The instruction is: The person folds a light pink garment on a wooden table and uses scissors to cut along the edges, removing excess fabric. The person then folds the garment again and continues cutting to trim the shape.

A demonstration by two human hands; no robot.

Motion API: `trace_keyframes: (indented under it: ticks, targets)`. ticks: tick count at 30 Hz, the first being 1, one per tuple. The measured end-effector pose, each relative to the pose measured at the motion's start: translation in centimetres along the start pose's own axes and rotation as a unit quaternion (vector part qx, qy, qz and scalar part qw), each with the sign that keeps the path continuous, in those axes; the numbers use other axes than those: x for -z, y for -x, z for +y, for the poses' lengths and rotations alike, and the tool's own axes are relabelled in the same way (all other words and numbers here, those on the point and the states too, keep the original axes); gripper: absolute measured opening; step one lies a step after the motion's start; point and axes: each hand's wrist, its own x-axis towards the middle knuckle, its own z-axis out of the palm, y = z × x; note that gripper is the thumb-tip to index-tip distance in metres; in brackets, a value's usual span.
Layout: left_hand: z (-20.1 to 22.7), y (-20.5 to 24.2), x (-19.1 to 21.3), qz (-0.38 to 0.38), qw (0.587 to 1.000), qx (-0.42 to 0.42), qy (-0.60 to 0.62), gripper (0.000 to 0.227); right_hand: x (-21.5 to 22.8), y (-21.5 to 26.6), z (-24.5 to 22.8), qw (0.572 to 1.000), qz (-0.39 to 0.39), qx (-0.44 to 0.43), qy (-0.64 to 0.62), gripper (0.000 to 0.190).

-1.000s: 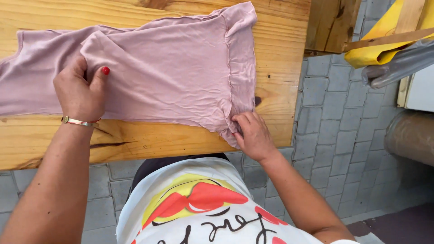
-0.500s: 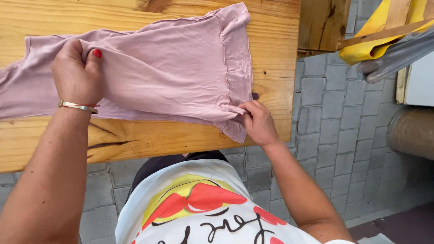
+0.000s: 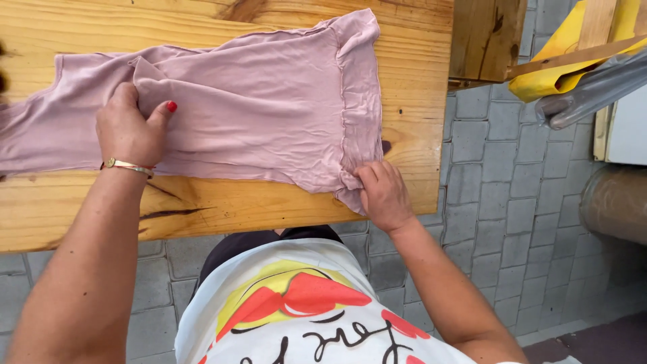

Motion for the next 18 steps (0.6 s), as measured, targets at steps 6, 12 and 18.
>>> trace_keyframes:
  ticks: [6, 12, 18]
  targets:
    - [-0.6, 1.3, -0.1, 0.021, 0.995, 0.002, 0.094, 0.028, -0.2, -0.4, -0.6, 0.996, 0.051, 0.074, 0.028, 0.037]
    - [0.2, 1.9, 0.9, 0.070, 0.983, 0.001, 0.171, 0.026, 1.5, -0.4, -0.1, 0.993, 0.102, 0.051, -0.020, 0.036]
    - [1.3, 2.9, 1.1, 0.007, 0.998, 0.056, 0.014, 0.019, -0.5, 0.4, 0.1, 0.997, 0.057, 0.056, 0.001, 0.018]
